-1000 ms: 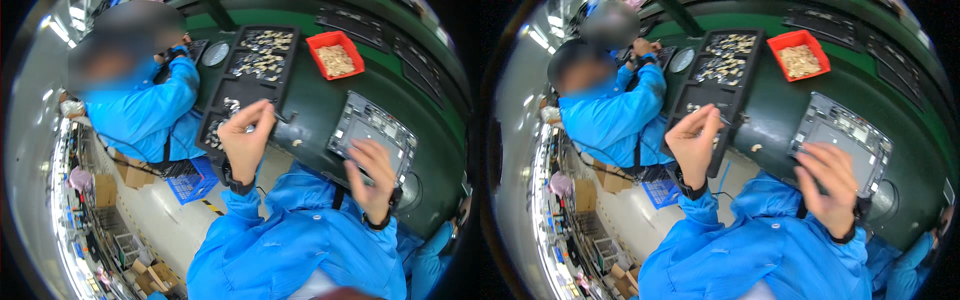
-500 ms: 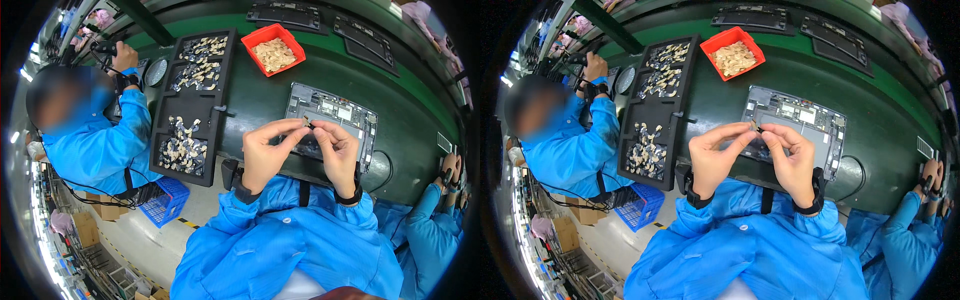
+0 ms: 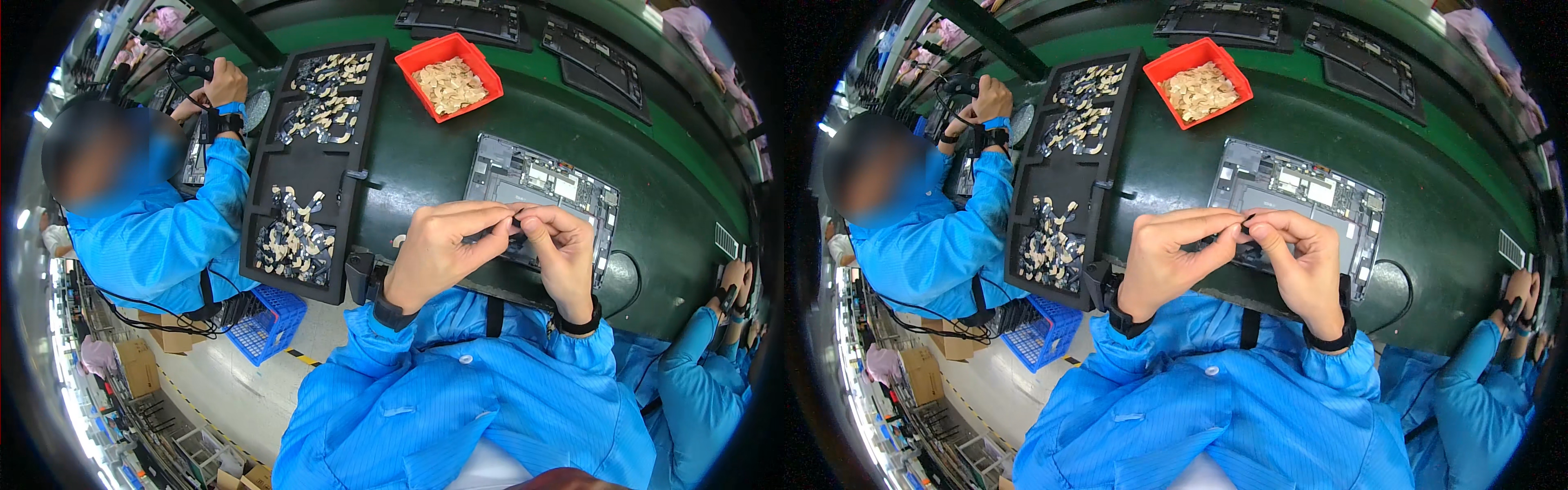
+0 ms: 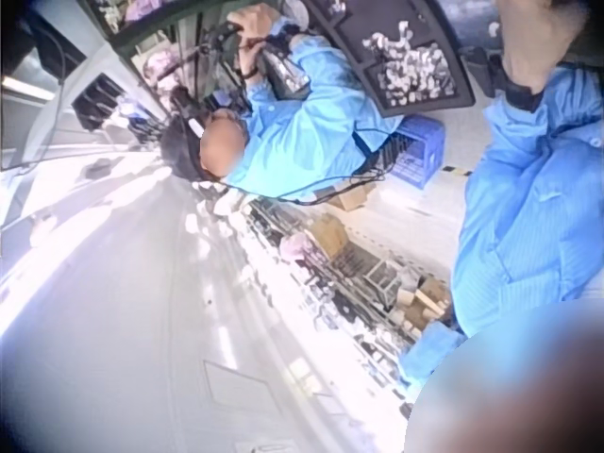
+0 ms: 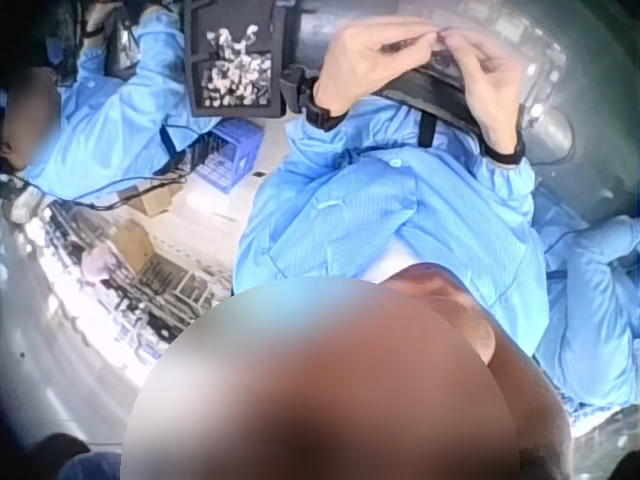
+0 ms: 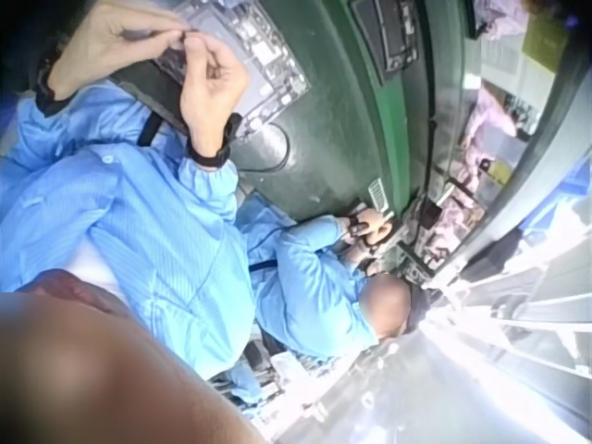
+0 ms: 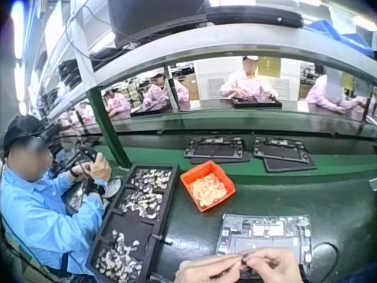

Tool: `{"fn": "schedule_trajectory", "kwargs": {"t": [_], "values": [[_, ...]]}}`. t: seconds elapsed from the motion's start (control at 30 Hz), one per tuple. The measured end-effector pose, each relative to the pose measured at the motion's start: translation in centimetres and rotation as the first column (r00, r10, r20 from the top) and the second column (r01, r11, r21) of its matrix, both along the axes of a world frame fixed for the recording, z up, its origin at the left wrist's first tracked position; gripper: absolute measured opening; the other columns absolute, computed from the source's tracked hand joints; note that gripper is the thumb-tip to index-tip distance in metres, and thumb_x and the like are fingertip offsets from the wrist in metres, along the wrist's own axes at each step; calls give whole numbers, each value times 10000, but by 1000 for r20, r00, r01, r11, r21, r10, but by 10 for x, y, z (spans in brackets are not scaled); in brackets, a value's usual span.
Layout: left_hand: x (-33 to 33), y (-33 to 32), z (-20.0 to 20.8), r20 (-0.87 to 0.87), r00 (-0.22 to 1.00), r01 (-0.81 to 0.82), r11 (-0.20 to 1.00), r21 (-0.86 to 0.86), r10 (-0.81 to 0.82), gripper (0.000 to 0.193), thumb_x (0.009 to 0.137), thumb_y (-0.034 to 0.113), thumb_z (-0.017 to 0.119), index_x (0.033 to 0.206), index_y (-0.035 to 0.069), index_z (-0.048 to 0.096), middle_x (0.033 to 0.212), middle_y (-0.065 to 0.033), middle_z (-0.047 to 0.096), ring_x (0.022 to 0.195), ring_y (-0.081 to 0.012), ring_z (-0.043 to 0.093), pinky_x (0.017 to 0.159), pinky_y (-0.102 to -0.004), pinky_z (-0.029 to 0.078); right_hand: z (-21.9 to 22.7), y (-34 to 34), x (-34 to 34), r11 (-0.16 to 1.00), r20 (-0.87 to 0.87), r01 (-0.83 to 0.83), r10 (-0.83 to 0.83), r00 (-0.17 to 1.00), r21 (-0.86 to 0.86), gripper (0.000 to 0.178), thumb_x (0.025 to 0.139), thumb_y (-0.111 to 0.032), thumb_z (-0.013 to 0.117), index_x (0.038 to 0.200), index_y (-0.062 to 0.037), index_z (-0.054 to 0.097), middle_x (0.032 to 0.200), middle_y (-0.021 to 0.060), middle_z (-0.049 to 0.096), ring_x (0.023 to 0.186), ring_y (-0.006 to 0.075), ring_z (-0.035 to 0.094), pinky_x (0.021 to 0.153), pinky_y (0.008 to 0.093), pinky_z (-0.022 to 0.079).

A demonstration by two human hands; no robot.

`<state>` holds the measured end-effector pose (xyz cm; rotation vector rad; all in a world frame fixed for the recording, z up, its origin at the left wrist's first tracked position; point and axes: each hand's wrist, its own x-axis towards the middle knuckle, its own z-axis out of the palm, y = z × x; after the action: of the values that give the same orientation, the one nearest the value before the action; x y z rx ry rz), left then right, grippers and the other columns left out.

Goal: Connecting internal ribbon cables and small components inside a tablet or laptop chassis on an assembly line.

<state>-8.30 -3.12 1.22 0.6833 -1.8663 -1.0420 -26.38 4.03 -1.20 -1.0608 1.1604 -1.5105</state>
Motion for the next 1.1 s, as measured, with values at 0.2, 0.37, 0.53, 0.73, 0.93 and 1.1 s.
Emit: {"fn": "schedule_trajectory", "kwargs": {"t": [0.2, 0.37, 0.53, 0.73, 0.93, 1.1], "values": [[-20, -36, 8, 48, 998, -31, 960, -277, 46, 117, 788, -5, 805, 883, -15, 736, 885, -152, 775, 797, -251, 783, 725, -346, 606, 13, -5, -13, 999, -5, 36, -36, 999, 30, 179, 1079, -146, 655, 1108, 22, 711, 979, 116, 784, 845, 125, 731, 709, 230, 548], [-36, -106, -9, 17, 850, -494, 809, -318, 526, 296, 949, 119, 723, 1209, -19, 747, 1055, -215, 778, 964, -327, 780, 859, -387, 593, 8, -18, -31, 982, -58, -11, 22, 998, 187, 160, 1115, -197, 595, 1162, -75, 688, 856, 46, 732, 660, 30, 581, 527, 209, 410], [-38, -54, 1, 15, 979, -182, 903, -389, 204, 165, 870, 60, 812, 1035, 50, 813, 1105, -112, 787, 1029, -280, 743, 960, -399, 553, 19, -17, -39, 969, -313, -21, 101, 944, 246, 334, 1097, -99, 575, 1421, -18, 594, 945, 48, 763, 947, 97, 669, 898, 264, 516], [-36, -37, -3, 50, 975, 185, 917, 353, -216, 213, 959, 106, 767, 1156, 31, 802, 1045, -120, 798, 958, -221, 750, 853, -340, 567, 9, -15, -39, 989, -201, -69, 94, 975, 128, 411, 1084, -72, 589, 1481, -7, 503, 993, 83, 785, 920, 94, 672, 899, 255, 515], [-29, -44, -12, 41, 997, 56, 988, 141, -62, 178, 981, 94, 745, 1134, 28, 809, 987, -119, 792, 884, -175, 734, 792, -318, 564, 11, -13, -35, 977, -208, -85, 126, 970, 194, 307, 1080, -128, 636, 1353, 9, 615, 983, 85, 787, 832, 54, 660, 705, 213, 499], [-34, -44, -14, 48, 997, -60, 996, -62, 63, 184, 934, 105, 787, 1104, 41, 818, 999, -103, 781, 918, -229, 708, 799, -357, 551, 9, -12, -38, 946, -66, -116, 142, 988, 303, 255, 1084, -173, 646, 1263, 6, 682, 975, 74, 785, 720, 51, 664, 527, 186, 405]]}}
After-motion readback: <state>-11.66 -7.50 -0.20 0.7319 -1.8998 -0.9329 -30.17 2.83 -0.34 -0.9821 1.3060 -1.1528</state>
